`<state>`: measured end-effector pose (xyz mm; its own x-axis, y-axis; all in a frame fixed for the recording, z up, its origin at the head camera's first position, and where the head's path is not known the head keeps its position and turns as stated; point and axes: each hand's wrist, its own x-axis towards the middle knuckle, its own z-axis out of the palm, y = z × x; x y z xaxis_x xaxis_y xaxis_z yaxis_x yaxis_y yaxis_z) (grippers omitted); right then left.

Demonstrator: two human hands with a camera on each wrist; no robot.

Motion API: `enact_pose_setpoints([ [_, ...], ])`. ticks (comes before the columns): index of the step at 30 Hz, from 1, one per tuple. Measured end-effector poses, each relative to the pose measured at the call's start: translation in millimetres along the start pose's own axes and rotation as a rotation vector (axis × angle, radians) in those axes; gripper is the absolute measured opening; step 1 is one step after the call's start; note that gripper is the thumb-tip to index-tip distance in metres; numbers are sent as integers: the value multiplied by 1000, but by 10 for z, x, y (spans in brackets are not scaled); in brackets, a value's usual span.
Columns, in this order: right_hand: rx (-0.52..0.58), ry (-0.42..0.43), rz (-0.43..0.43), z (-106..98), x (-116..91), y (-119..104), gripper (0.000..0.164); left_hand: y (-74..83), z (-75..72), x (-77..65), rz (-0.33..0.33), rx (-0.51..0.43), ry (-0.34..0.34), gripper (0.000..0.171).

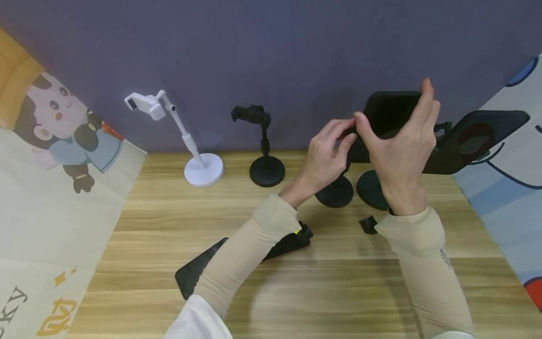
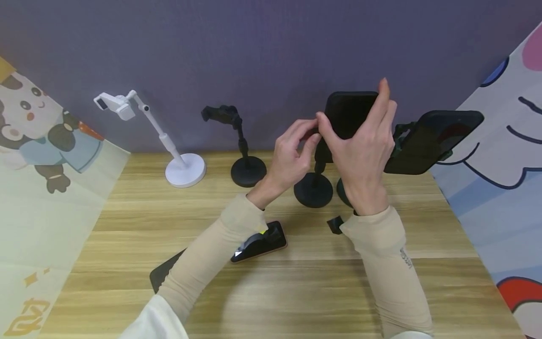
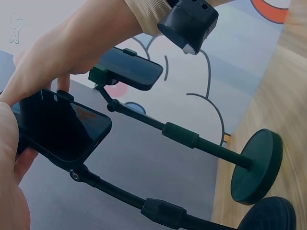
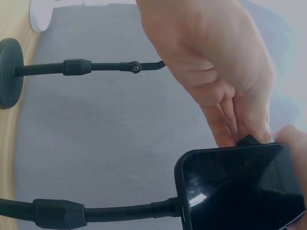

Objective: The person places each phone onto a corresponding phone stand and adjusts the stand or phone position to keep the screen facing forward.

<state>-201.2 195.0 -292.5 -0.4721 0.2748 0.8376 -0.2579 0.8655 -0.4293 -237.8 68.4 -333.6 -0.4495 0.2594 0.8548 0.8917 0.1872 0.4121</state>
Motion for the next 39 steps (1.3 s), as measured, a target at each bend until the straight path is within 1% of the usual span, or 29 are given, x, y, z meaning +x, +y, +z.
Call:
enact_pose_setpoints([
  [9, -25, 37, -4, 26, -43, -17, 91, 15, 34, -31, -6, 1, 13, 29],
  [18, -5, 53, 0, 65, -50, 12, 92, 26, 58, -24, -23, 11, 33, 29],
  [21, 18, 44, 3, 71, -41, 24, 93, 178, -21, 22, -36, 12, 45, 27],
  [25, 111, -4, 22, 46, -56, 66, 93, 374, -127, 75, -57, 7, 55, 26],
  [26, 148, -14, 29, 39, -65, 82, 90, 373, -124, 75, -61, 4, 58, 26],
  [28, 231, -27, 35, 25, -87, 114, 79, 367, -119, 73, -69, -9, 62, 27],
  [32, 331, -68, 48, 9, -155, 197, 55, 355, -113, 68, -73, -63, 54, 30],
  [33, 350, -91, 48, 6, -178, 228, 52, 352, -113, 66, -76, -73, 51, 31],
  [36, 405, -165, 90, 2, -247, 306, 50, 352, -107, 65, -81, -98, 45, 33],
  [37, 426, -184, 113, 5, -267, 327, 49, 352, -105, 65, -84, -103, 44, 33],
  [39, 467, -201, 127, 9, -296, 361, 47, 354, -97, 66, -87, -103, 41, 33],
])
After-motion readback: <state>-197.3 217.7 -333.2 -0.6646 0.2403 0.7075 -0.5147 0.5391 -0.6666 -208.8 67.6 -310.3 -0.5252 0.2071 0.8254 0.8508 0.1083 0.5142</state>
